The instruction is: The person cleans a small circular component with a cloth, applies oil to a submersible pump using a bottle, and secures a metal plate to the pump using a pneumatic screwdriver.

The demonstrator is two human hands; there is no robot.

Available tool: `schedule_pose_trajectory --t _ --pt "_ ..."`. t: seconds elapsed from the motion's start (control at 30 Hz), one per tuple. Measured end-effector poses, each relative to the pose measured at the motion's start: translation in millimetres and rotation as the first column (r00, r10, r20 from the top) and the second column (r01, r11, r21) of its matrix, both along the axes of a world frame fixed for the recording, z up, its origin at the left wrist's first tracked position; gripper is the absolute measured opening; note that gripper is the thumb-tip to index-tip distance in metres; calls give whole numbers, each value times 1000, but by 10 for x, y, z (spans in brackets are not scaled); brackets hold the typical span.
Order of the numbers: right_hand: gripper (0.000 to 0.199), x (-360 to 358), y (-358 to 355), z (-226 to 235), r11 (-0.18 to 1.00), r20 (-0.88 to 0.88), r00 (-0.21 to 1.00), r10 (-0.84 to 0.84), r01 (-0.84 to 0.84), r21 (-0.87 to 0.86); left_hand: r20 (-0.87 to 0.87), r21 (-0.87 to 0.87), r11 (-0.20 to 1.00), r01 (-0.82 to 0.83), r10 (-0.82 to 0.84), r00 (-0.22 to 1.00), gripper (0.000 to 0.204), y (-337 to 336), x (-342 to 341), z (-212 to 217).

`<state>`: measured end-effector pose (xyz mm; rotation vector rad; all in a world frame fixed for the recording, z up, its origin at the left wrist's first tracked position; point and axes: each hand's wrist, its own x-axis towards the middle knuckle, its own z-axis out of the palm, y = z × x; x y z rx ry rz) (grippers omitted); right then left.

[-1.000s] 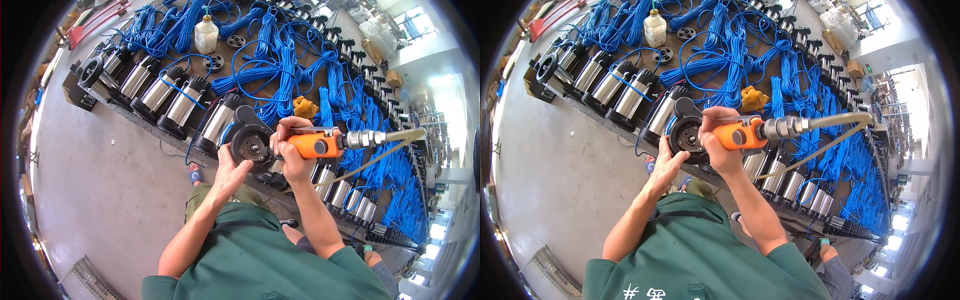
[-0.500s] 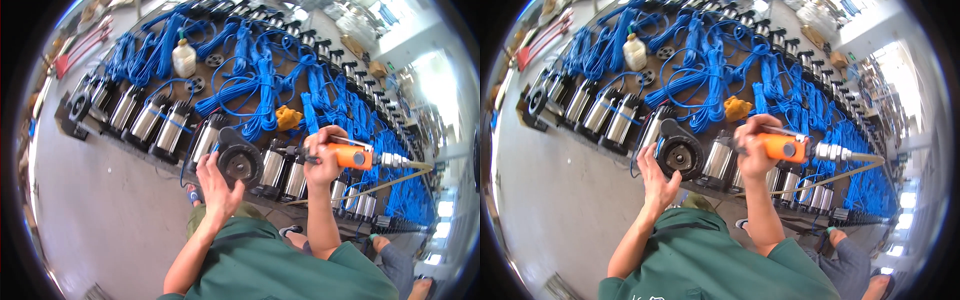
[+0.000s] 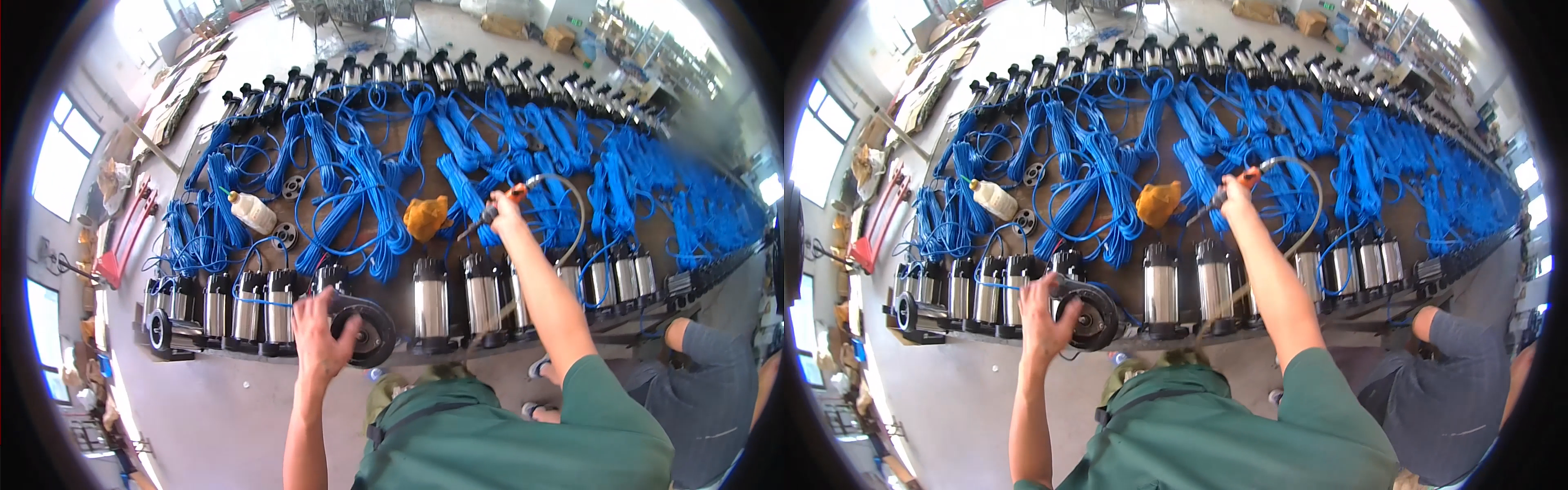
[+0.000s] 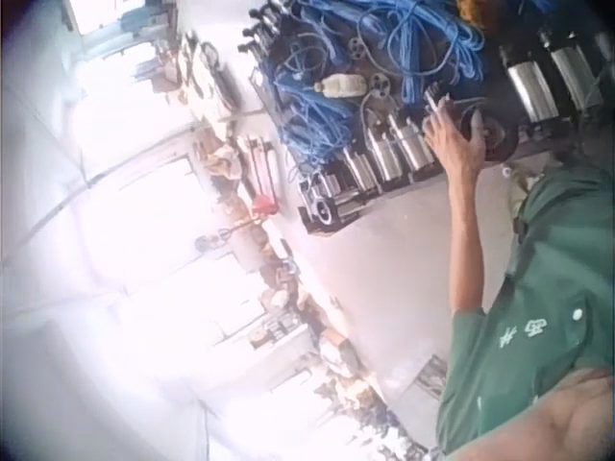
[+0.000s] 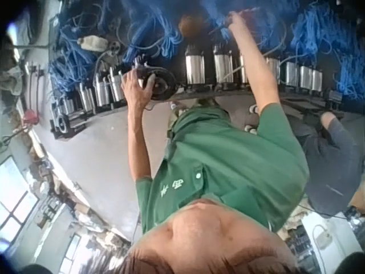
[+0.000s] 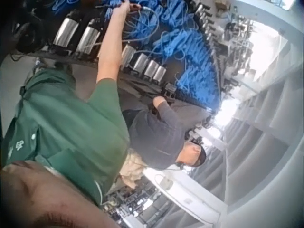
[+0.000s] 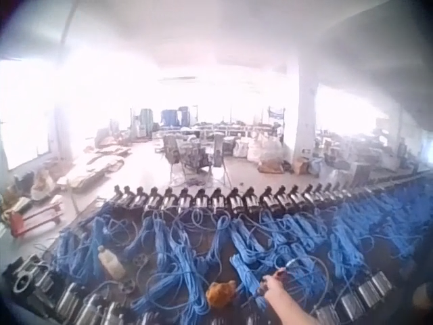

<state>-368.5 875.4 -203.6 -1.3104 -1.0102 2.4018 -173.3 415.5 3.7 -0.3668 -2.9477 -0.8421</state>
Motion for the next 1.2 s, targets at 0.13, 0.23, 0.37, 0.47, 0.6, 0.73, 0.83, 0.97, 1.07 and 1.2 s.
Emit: schedule_pose_trajectory --t 0.13,0.23,0.37,0.47,0.6,0.73,0.83,0.97,1.07,1.2 --pt "74 -518 811 -633 965 -109 988 -112 135 225 -22 -6 1000 12 -12 1000 43 68 -742 -352" --pt "70 -418 337 -407 994 100 994 40 -50 100 538 233 944 -232 73 839 31 -197 -868 -631" --pt "52 135 -381 527 685 476 876 -74 -302 663 686 328 887 -327 15 728 31 -91 -906 -598" --pt "36 527 -1083 645 430 -139 990 31 112 896 759 338 868 -363 -23 651 35 80 -971 -448" --pt "26 1026 -1776 556 404 12 694 720 -433 806 689 328 920 -216 -76 720 37 148 -771 -373" --pt "30 1150 -2175 322 124 259 411 874 -704 699 704 286 943 -170 -86 705 35 267 -266 -162" --pt "20 1050 -2365 363 -1 306 520 797 -507 862 636 261 959 -112 -84 767 32 370 169 252" --pt "20 596 -2547 412 -98 363 559 746 -446 889 551 224 973 57 -175 816 31 222 488 1122" --pt "30 574 -2516 286 -299 590 491 641 -549 781 384 303 952 42 -163 909 24 -227 549 1673" --pt "41 746 -2765 152 -269 590 515 622 -568 778 -2 130 992 -2 3 1000 26 -867 663 2504"
